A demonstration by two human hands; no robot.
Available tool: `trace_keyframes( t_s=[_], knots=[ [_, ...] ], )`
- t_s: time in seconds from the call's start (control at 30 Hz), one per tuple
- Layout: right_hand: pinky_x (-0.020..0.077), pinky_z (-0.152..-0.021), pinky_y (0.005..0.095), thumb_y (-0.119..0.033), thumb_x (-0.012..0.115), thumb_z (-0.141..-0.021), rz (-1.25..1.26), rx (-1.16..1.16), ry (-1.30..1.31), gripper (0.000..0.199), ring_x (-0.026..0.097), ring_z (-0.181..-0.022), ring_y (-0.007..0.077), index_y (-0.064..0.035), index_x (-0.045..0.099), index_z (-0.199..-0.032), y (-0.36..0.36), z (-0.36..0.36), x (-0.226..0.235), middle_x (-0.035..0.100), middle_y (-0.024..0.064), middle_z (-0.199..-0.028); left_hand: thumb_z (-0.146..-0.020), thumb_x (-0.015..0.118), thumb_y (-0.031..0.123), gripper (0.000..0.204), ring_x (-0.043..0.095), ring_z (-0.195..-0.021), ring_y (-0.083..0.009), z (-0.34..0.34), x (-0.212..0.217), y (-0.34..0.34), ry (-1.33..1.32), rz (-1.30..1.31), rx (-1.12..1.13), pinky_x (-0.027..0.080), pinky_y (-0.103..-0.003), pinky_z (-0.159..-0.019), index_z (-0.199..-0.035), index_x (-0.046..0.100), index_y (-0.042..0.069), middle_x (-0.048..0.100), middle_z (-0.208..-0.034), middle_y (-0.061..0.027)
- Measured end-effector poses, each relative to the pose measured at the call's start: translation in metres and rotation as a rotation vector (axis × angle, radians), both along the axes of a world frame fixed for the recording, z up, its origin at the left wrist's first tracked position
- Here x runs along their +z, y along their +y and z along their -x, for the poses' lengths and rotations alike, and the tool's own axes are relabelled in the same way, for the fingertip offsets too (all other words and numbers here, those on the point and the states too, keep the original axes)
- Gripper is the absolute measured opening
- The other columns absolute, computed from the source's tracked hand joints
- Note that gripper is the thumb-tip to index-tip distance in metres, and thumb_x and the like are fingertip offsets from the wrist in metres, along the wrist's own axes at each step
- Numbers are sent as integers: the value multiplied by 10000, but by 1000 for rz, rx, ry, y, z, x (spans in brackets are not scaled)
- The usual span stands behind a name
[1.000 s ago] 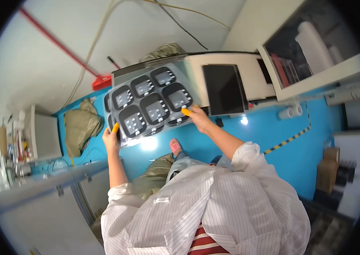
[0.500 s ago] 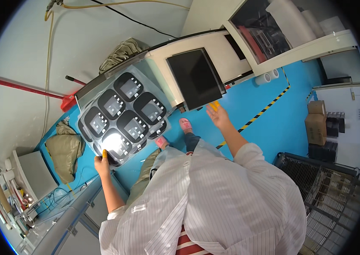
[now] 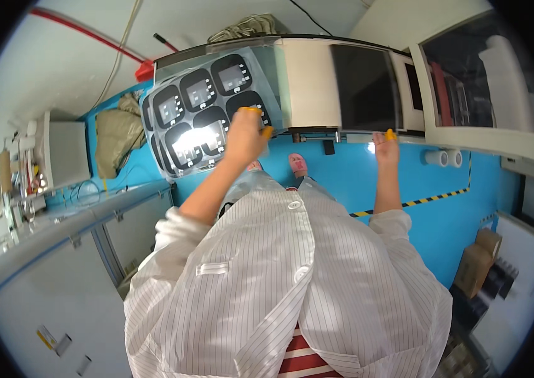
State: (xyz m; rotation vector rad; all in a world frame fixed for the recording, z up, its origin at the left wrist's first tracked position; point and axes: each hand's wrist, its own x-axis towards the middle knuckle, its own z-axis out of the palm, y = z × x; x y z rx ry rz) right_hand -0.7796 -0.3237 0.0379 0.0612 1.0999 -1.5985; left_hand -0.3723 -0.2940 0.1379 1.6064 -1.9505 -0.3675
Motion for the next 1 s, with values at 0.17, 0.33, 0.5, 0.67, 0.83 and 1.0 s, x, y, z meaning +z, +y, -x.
trace_keyframes(
  t_s=[0.17, 0.33, 0.5, 0.67, 0.83, 1.0],
  knots=[
    [405, -918, 484, -95, 419, -877, -31, 21, 45, 142, 487, -1026, 318, -10, 474, -977, -26, 50, 6, 523, 158, -1037, -597, 731, 383, 568, 518, -848, -288, 70, -15, -11, -328, -271, 326, 487, -354, -638, -905, 466, -13, 477, -928, -165],
    [413, -908, 497, -114, 381, -898, -158, 95, 123, 200, 483, -1024, 324, 2, 420, -1056, -21, 77, 9, 483, 178, -1094, -667, 662, 319, 433, 570, -828, -254, 85, -19, -30, -517, -437, 372, 518, -311, -597, -896, 492, -6, 514, -906, -151],
    [463, -826, 407, -128, 407, -867, -332, 182, 346, 248, 529, -974, 276, -5, 463, -1075, -8, 20, 78, 532, 144, -1018, -707, 553, 162, 215, 614, -770, -262, 71, -22, -28, -587, -469, 284, 525, -317, -612, -846, 539, -2, 564, -858, -164],
    [472, -776, 318, -137, 484, -844, 214, 986, 400, 335, 548, -948, 221, -6, 455, -1151, 10, -126, 106, 540, 117, -1049, -691, 532, 113, 202, 617, -720, -251, 32, -10, -20, -234, -494, 390, 507, -322, -573, -825, 517, -38, 586, -819, -179],
    [449, -838, 328, -149, 396, -895, 311, 1352, 401, 280, 551, -952, 212, 13, 435, -1120, 3, -234, 109, 525, 118, -1064, -751, 540, 38, 126, 595, -679, -171, 7, 26, 3, 819, -502, 262, 491, -274, -600, -833, 463, -20, 571, -764, -109],
    [478, -773, 292, -115, 366, -892, 530, 1465, 365, 226, 571, -857, 168, 1, 468, -1058, 23, -248, 127, 550, 82, -977, -766, 513, 13, 121, 589, -679, -292, 20, 73, 37, 685, -293, 329, 473, -335, -588, -855, 432, -3, 559, -788, -174]
  ],
)
